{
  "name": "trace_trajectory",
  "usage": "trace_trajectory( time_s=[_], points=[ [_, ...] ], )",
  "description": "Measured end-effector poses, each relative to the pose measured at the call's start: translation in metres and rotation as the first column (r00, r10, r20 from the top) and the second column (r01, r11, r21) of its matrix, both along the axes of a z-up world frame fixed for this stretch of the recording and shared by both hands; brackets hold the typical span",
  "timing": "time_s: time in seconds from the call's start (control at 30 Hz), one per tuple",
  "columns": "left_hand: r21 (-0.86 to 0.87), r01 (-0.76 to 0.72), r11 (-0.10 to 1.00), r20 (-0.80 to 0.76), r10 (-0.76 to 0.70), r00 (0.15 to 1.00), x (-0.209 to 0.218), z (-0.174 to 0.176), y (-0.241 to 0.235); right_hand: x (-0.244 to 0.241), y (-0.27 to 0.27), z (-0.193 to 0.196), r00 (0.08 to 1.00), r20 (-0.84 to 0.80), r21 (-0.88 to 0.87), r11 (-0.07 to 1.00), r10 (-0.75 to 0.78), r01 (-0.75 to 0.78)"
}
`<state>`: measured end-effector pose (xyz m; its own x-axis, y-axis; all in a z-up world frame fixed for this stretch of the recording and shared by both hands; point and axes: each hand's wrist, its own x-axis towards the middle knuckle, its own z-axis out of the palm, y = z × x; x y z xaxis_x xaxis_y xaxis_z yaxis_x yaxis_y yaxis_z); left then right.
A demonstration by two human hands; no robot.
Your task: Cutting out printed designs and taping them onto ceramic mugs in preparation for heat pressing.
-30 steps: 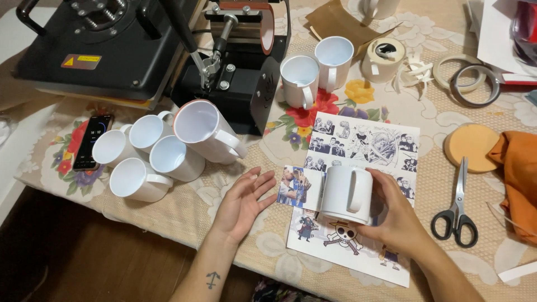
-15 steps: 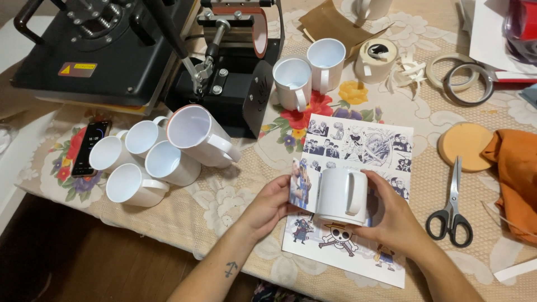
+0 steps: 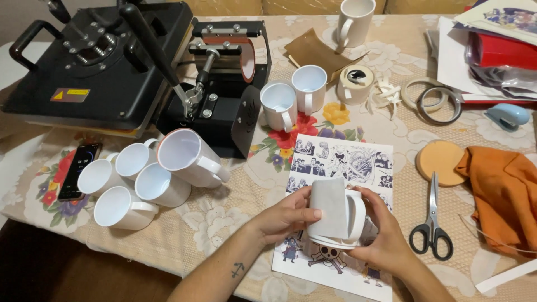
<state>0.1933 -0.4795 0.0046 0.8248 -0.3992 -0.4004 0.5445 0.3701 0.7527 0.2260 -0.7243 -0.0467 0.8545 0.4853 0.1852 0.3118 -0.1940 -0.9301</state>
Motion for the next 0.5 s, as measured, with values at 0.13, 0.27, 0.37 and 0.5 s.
trace_trajectory(
  time_s=[0.13, 0.27, 0.37, 0.5],
  points=[
    [0.048, 0.053, 0.997, 0.051, -0.055, 0.997, 0.009, 0.017, -0.006, 0.004, -0.001, 0.012, 0.997, 0.082, 0.000, 1.000, -0.013, 0.013],
    [0.123, 0.086, 0.989, 0.076, -0.095, 0.993, 0.011, 0.028, -0.008, 0.006, -0.003, 0.020, 0.977, 0.211, -0.035, 0.999, -0.030, 0.038],
    [0.126, 0.093, 0.988, 0.131, -0.109, 0.985, 0.011, 0.028, -0.010, 0.007, -0.004, 0.020, 0.976, 0.216, -0.007, 1.000, -0.018, 0.020],
    [0.139, 0.119, 0.983, 0.209, -0.147, 0.967, 0.008, 0.028, -0.010, 0.009, -0.009, 0.012, 0.983, 0.180, 0.061, 0.998, 0.022, -0.034]
  ],
)
